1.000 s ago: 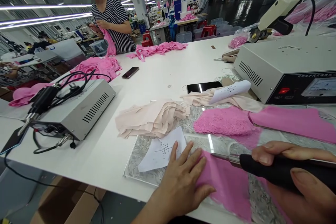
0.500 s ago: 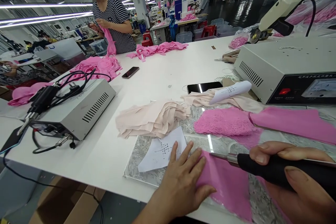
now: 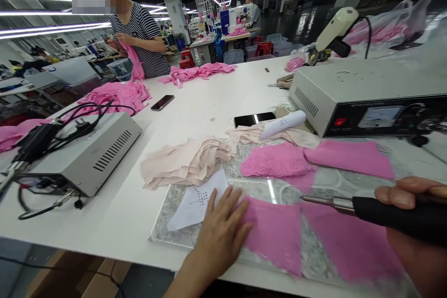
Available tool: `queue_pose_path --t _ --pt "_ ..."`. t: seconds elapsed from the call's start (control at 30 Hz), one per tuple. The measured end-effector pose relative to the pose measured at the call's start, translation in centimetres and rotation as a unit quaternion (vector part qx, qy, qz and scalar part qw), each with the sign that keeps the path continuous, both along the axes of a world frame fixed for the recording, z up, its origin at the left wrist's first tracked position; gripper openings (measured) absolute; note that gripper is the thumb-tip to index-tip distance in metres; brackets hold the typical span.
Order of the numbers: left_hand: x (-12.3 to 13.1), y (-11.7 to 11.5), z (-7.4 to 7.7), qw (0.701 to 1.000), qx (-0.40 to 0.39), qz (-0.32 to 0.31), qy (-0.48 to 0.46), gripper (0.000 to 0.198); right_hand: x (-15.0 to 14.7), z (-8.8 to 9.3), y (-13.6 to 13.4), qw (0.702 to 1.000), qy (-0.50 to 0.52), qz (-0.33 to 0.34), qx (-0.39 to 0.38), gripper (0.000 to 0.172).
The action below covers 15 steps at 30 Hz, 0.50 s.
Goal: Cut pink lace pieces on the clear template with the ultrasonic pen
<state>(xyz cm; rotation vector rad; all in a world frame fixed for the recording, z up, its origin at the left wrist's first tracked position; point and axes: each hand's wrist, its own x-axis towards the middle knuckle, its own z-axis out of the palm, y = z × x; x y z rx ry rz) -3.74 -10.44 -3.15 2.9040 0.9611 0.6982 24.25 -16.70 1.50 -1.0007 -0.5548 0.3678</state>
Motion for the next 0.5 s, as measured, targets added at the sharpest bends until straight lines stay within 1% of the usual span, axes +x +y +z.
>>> queue_pose_path --t 0.07,0.13,0.17,0.23,0.3,0.37,0.43,0.5 --pt "-0.3 0.0 0.0 0.999 0.023 0.018 -0.019 0.040 1.0 0.9 -0.5 0.999 0.015 -0.022 -0.021 0.009" --pt "-0.7 -0.2 -0.3 0.998 0.024 0.043 -0.039 0.043 2.0 1.1 -1.0 0.998 0.040 -0.033 -0.034 0.009" --pt "-1.0 -0.2 -0.4 0.997 0.015 0.055 -0.044 0.044 2.5 0.9 -1.3 0.998 0.051 -0.032 -0.033 0.010" --pt "-1.5 -0.1 -0.7 0.996 -0.015 0.077 -0.045 0.046 3.7 -0.1 -1.8 0.998 0.051 -0.022 -0.005 0.010" --pt "-1.8 0.1 -0.9 0.993 -0.040 0.096 -0.050 0.045 4.7 -1.4 -2.1 0.999 0.032 0.008 0.017 0.011" --pt "-1.9 0.5 -0.8 0.990 -0.044 0.110 -0.075 0.044 5.4 -2.2 -2.3 0.999 0.023 0.035 0.023 0.013" --pt "-1.6 1.0 -0.4 0.987 -0.031 0.120 -0.099 0.045 5.7 -2.2 -2.3 0.998 0.033 0.049 0.018 0.014" --pt "-0.9 1.6 0.2 0.986 -0.013 0.110 -0.123 0.048 5.6 -1.8 -2.4 0.998 0.037 0.053 0.011 0.017"
